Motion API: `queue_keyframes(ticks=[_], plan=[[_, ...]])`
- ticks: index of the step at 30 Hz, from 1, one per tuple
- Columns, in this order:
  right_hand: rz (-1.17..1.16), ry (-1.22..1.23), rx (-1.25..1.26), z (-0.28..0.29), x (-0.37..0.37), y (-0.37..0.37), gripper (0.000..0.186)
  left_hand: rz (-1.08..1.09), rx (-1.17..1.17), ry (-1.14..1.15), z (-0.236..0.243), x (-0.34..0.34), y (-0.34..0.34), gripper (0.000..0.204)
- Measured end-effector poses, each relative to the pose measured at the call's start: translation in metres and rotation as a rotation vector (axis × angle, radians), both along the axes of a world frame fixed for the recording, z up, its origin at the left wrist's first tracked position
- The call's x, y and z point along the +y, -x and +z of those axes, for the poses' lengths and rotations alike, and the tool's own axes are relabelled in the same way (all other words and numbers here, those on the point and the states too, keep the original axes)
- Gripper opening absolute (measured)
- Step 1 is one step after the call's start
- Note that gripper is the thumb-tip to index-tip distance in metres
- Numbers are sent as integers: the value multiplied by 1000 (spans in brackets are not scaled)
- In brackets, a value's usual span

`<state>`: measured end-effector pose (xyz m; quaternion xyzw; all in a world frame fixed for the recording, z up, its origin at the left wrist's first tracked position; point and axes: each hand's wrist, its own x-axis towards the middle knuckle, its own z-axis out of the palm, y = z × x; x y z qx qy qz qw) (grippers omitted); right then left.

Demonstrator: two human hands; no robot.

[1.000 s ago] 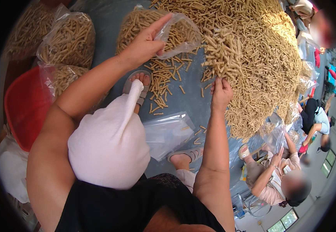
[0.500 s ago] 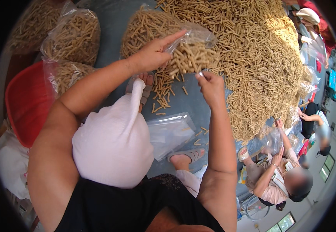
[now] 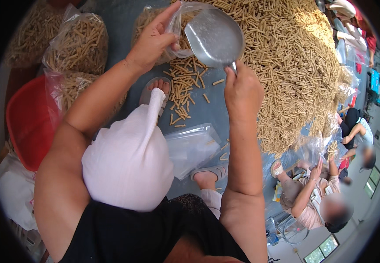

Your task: The person scoops cylindrical pellets from a large pile on the floor into clear plastic bags using a metal scoop. They repeatedly fill bags, place them aside, and continue the process while sitting on the floor.

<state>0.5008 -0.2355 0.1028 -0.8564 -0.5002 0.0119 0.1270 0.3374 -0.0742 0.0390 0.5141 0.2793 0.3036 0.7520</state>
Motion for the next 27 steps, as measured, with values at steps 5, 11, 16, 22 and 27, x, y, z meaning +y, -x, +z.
queue_keyframes(ticks=[5, 11, 16, 22, 27], plan=[[-591, -31, 647, -101, -173, -32, 20, -63, -55, 15, -3, 1, -9, 72], [-1022, -129, 901, -153, -302, -3, 25, -80, 12, -38, -9, -5, -11, 73], [-942, -336, 1038, -201, -224, -52, 26, -9, 44, -55, -8, -4, -15, 73], [-770, 83, 531, -250, -77, -199, 26, -32, 87, -92, -8, 3, -18, 71], [-853, 259, -144, -169, -3, -142, 32, -53, 163, -116, -6, 13, -10, 70]])
